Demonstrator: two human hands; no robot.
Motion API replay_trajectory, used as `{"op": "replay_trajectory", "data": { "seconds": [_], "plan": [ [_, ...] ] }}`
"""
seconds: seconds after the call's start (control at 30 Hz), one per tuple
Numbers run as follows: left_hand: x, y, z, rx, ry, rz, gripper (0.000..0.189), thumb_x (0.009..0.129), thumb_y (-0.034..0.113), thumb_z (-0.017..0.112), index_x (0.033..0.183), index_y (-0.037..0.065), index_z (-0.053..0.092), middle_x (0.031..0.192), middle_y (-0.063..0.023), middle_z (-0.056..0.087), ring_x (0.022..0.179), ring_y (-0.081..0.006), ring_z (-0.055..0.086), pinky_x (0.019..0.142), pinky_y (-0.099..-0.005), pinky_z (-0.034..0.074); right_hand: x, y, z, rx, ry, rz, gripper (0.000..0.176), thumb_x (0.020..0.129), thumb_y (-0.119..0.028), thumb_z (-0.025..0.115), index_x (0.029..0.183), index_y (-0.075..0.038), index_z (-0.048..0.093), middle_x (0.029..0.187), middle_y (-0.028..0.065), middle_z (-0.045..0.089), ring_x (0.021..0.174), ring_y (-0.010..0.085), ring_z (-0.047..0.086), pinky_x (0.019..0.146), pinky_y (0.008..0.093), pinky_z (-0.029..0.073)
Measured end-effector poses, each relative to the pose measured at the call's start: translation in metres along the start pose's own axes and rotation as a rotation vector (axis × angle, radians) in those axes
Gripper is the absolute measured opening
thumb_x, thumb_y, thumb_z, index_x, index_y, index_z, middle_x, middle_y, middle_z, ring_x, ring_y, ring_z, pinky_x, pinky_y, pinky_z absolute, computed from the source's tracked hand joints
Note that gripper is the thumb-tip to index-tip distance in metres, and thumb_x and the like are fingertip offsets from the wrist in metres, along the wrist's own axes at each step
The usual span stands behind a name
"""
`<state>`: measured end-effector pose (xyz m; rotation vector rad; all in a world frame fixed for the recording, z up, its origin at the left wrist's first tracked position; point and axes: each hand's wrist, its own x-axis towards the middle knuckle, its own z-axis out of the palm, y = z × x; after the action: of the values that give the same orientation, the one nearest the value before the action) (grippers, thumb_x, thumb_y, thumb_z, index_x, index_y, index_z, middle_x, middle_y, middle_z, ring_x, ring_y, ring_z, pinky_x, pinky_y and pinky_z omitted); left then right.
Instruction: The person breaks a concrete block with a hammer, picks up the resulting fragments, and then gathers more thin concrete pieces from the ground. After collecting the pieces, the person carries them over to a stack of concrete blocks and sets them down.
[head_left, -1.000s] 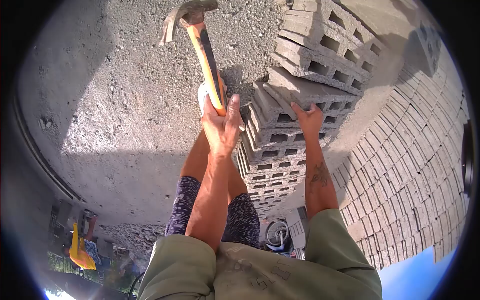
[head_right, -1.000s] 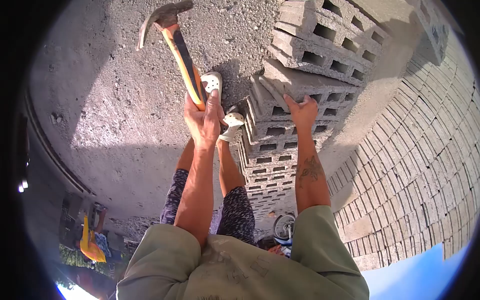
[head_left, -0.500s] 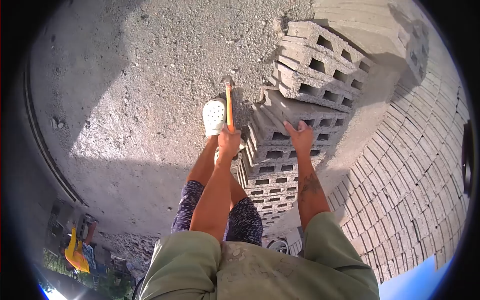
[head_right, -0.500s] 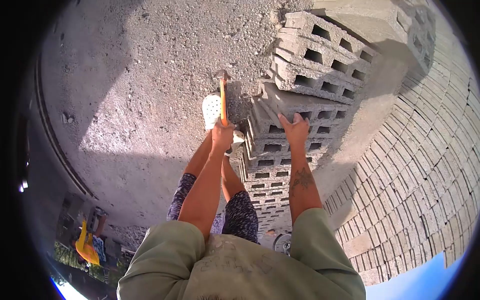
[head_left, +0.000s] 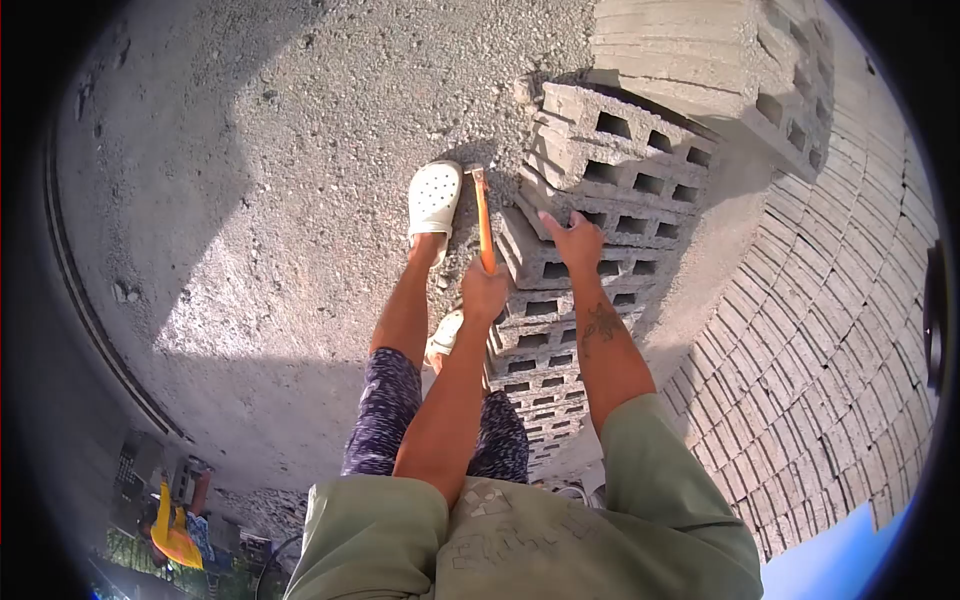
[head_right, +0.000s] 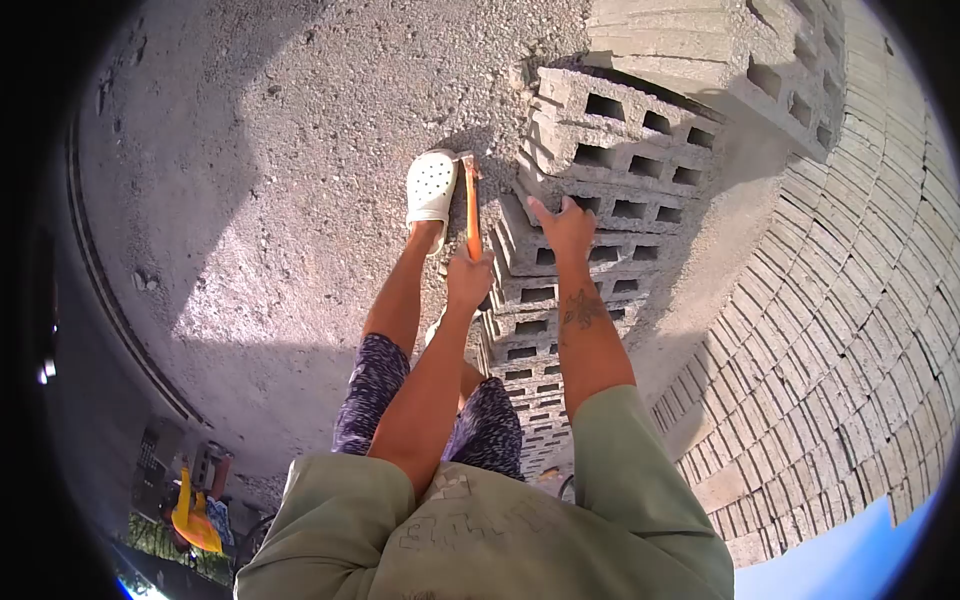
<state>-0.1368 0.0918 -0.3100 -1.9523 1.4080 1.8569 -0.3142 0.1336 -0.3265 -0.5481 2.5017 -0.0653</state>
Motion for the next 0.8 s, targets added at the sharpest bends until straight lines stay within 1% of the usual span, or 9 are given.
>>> {"op": "replay_trajectory", "data": {
  "seconds": [0.1, 0.23, 0.37, 0.43, 0.5, 0.57, 0.63, 0.73, 0.8],
  "plan": [
    [0.01, 0.009, -0.015, 0.024, -0.038, 0.123, 0.023, 0.08, 0.015, 0.061, 0.094, -0.002, 0.052, 0.055, -0.0043, 0.05, 0.042, -0.0116, 0.048, 0.04, -0.0266, 0.038, 0.016, -0.002, 0.027, -0.164, 0.005, 0.146, 0.065, 0.059, -0.052, 0.07, 0.086, 0.006, 0.064, 0.086, 0.0245, 0.062, 0.086, 0.0388, 0.058, 0.085, 0.044, 0.041],
    [0.002, 0.117, -0.074, -0.283, -0.027, -0.08, 0.032, 0.08, 0.015, 0.063, 0.105, -0.002, 0.052, 0.058, -0.0024, 0.049, 0.041, -0.0083, 0.044, 0.039, -0.0241, 0.036, 0.008, 0.037, 0.032, -0.08, 0.146, 0.044, 0.048, 0.056, -0.041, 0.076, 0.065, 0.004, 0.059, 0.055, 0.0145, 0.059, 0.05, 0.0291, 0.056, 0.057, 0.0401, 0.046],
    [0.013, 0.177, -0.092, -0.855, 0.247, 0.313, 0.013, 0.083, 0.007, 0.058, 0.088, 0.0, 0.048, 0.059, -0.0016, 0.046, 0.044, -0.0075, 0.042, 0.041, -0.023, 0.036, -0.017, 0.063, -0.007, 0.114, 0.053, 0.093, 0.055, 0.055, -0.044, 0.076, 0.06, 0.006, 0.054, 0.059, 0.0183, 0.055, 0.058, 0.0358, 0.055, 0.063, 0.0433, 0.044],
    [0.028, 0.156, -0.072, -1.017, 0.236, 0.462, 0.008, 0.08, -0.002, 0.051, 0.079, 0.001, 0.044, 0.058, -0.0011, 0.044, 0.044, -0.0089, 0.039, 0.044, -0.0264, 0.038, -0.019, 0.053, -0.02, 0.25, 0.032, 0.011, 0.047, 0.059, -0.029, 0.08, 0.051, -0.004, 0.04, 0.046, -0.0013, 0.039, 0.046, 0.0084, 0.033, 0.042, 0.0287, 0.03],
    [0.04, 0.069, -0.024, -0.824, 0.233, 0.323, 0.009, 0.076, -0.001, 0.051, 0.074, 0.003, 0.044, 0.057, -0.0026, 0.044, 0.045, -0.0091, 0.04, 0.045, -0.0258, 0.038, -0.016, 0.039, -0.028, 0.229, 0.036, 0.039, 0.05, 0.058, -0.029, 0.081, 0.053, -0.004, 0.038, 0.046, -0.0023, 0.034, 0.046, 0.0096, 0.03, 0.042, 0.0303, 0.029],
    [0.043, -0.016, 0.009, -0.005, -0.065, 0.011, 0.007, 0.073, 0.005, 0.053, 0.072, 0.001, 0.048, 0.057, -0.0068, 0.047, 0.045, -0.0149, 0.045, 0.044, -0.0295, 0.04, -0.021, 0.037, -0.029, 0.202, 0.055, 0.004, 0.054, 0.058, -0.03, 0.081, 0.052, -0.003, 0.035, 0.048, -0.0011, 0.034, 0.049, 0.0102, 0.03, 0.043, 0.031, 0.029],
    [0.069, -0.013, -0.005, -0.122, -0.45, -0.624, 0.013, 0.072, 0.01, 0.052, 0.075, -0.003, 0.053, 0.058, -0.0134, 0.05, 0.049, -0.024, 0.051, 0.049, -0.0367, 0.043, -0.029, 0.047, -0.023, 0.242, 0.049, -0.01, 0.056, 0.058, -0.03, 0.081, 0.052, -0.003, 0.033, 0.049, -0.0003, 0.034, 0.05, 0.0109, 0.03, 0.044, 0.0318, 0.029],
    [0.058, -0.051, -0.005, 0.317, -0.192, 0.04, 0.016, 0.071, 0.011, 0.054, 0.075, -0.004, 0.053, 0.061, -0.0183, 0.055, 0.059, -0.0302, 0.056, 0.058, -0.0398, 0.044, -0.023, 0.034, -0.033, 0.174, 0.042, -0.055, 0.052, 0.061, -0.033, 0.078, 0.054, 0.0, 0.038, 0.049, 0.0051, 0.039, 0.049, 0.017, 0.036, 0.048, 0.0346, 0.034],
    [0.037, -0.033, -0.008, 0.189, -0.125, -0.019, 0.015, 0.07, 0.011, 0.055, 0.075, -0.003, 0.053, 0.062, -0.0165, 0.055, 0.057, -0.0282, 0.055, 0.057, -0.038, 0.044, -0.022, 0.031, -0.039, 0.091, -0.077, -0.042, 0.039, 0.069, -0.03, 0.071, 0.06, 0.004, 0.052, 0.052, 0.0134, 0.051, 0.049, 0.0257, 0.05, 0.059, 0.0357, 0.044]
  ]
}}
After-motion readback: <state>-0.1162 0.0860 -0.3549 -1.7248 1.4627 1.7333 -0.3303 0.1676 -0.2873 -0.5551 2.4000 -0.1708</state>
